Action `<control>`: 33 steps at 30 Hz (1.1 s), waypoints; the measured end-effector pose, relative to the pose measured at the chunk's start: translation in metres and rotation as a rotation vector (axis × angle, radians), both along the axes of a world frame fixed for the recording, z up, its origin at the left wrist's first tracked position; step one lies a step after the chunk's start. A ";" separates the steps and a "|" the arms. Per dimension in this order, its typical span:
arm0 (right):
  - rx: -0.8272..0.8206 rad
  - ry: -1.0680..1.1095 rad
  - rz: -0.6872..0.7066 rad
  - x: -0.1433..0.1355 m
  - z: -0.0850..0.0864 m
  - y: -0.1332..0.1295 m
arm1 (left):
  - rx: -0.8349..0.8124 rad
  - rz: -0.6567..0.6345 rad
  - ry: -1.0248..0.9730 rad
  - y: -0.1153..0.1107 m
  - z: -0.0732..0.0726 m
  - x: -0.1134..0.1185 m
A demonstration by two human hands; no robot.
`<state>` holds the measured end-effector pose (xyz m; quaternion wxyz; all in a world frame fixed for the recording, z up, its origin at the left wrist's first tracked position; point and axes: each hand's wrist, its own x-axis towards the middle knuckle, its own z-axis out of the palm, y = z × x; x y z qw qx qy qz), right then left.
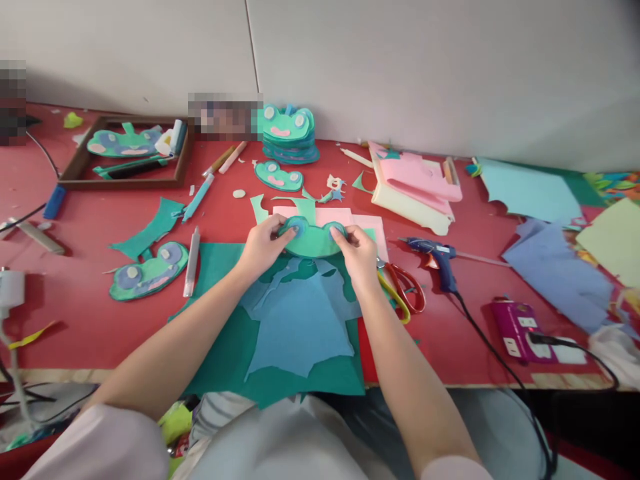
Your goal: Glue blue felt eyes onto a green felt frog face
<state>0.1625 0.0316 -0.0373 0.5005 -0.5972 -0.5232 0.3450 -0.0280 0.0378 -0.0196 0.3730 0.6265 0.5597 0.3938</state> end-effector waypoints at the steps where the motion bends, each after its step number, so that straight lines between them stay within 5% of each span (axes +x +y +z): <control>1: -0.002 0.009 0.003 0.000 0.003 0.000 | 0.017 0.000 0.003 -0.001 0.005 0.000; 6: -0.018 0.043 0.083 0.003 0.029 -0.007 | -0.036 -0.016 -0.053 -0.011 0.030 -0.002; 9: -0.011 0.011 0.187 0.005 0.037 -0.017 | -0.136 -0.036 -0.002 -0.023 0.033 -0.007; 19: -0.179 -0.239 0.227 0.011 0.014 -0.041 | -0.080 -0.077 0.458 -0.048 0.008 -0.001; 26: -0.150 -0.319 0.216 0.010 0.008 -0.043 | 0.134 0.024 0.814 -0.067 0.017 0.011; 30: -0.170 -0.313 0.220 0.011 0.007 -0.042 | 0.305 -0.210 0.872 -0.099 0.025 0.033; 33: -0.157 -0.292 0.222 0.012 0.007 -0.043 | 0.265 -0.331 0.896 -0.117 0.018 0.047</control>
